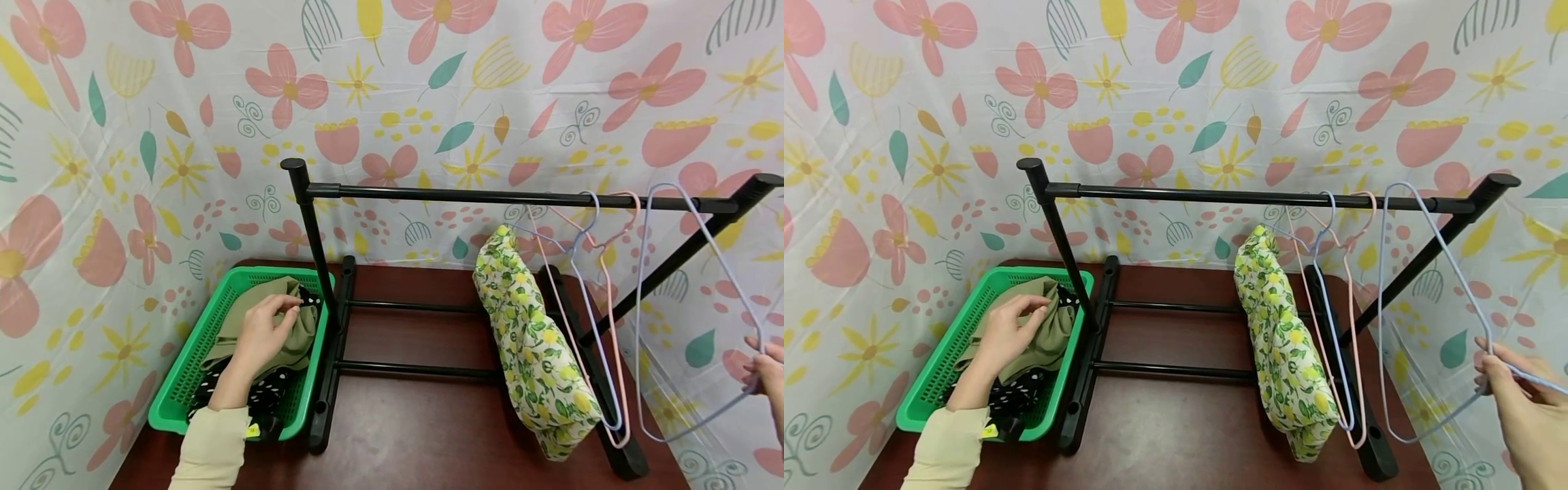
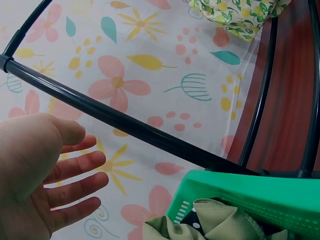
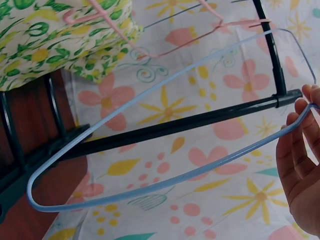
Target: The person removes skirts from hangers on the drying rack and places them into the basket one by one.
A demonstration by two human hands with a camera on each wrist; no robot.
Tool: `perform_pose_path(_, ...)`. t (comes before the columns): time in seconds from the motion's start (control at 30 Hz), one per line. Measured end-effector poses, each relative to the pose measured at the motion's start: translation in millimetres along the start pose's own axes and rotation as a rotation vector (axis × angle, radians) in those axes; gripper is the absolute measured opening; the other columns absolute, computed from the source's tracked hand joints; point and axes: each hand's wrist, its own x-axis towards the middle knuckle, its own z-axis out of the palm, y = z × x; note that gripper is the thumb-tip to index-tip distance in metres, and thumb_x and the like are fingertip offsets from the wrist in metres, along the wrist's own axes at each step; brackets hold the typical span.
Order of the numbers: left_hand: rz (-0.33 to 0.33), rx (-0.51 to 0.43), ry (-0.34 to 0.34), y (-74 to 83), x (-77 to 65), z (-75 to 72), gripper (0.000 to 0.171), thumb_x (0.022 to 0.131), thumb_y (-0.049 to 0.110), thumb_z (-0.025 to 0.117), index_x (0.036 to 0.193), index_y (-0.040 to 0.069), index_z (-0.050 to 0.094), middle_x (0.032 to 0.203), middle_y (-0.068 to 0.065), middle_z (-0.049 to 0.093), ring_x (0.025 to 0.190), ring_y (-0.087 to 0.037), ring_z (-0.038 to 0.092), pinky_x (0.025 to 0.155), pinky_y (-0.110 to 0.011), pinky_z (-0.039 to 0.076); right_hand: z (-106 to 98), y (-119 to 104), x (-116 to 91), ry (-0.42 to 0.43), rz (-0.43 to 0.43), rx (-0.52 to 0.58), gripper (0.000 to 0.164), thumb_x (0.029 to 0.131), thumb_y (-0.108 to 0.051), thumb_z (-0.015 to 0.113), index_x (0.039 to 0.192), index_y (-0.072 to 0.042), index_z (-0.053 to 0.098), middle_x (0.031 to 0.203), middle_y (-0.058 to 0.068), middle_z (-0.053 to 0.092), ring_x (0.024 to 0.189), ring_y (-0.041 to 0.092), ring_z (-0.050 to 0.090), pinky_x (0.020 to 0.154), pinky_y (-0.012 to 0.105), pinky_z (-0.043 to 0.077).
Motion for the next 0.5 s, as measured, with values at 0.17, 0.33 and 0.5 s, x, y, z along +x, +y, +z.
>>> perform_pose_path(0.17,0.006,0.010,0.009,-0.3,-0.3,1.6,0.014,0.092,0.019,0.057,0.103,0.015,0.066,0.093,-0.001,0.062,0.084,-0.016,0.059,0.064,-0.033,0.047,4,-21,-16,-0.008,0.047,-0.035,0.032,0.097,-0.005,0.044,0.126,-0.006,0.056,0.065,-0.019,0.049,0.051,-0.007,0.046,0.048,0.006,0.040)
perform_pose_path(0.33,0.007,0.007,0.018,-1.5,-0.2,2.4,0.013,0.091,0.016,0.059,0.102,0.015,0.066,0.092,-0.001,0.062,0.083,-0.017,0.059,0.063,-0.034,0.048,6,-21,-27,-0.014,0.067,0.028,0.030,0.094,0.000,0.048,0.122,0.003,0.058,0.065,-0.019,0.054,0.053,-0.005,0.049,0.049,0.007,0.041)
perform_pose_path(0.5,-0.005,-0.002,0.015,-2.7,-1.2,3.2,0.013,0.091,0.016,0.059,0.102,0.015,0.066,0.092,-0.002,0.062,0.084,-0.018,0.059,0.065,-0.038,0.050,24,-146,-45,0.061,0.097,0.078,0.029,0.090,0.006,0.051,0.115,-0.002,0.064,0.068,-0.022,0.058,0.050,-0.009,0.051,0.050,0.005,0.041)
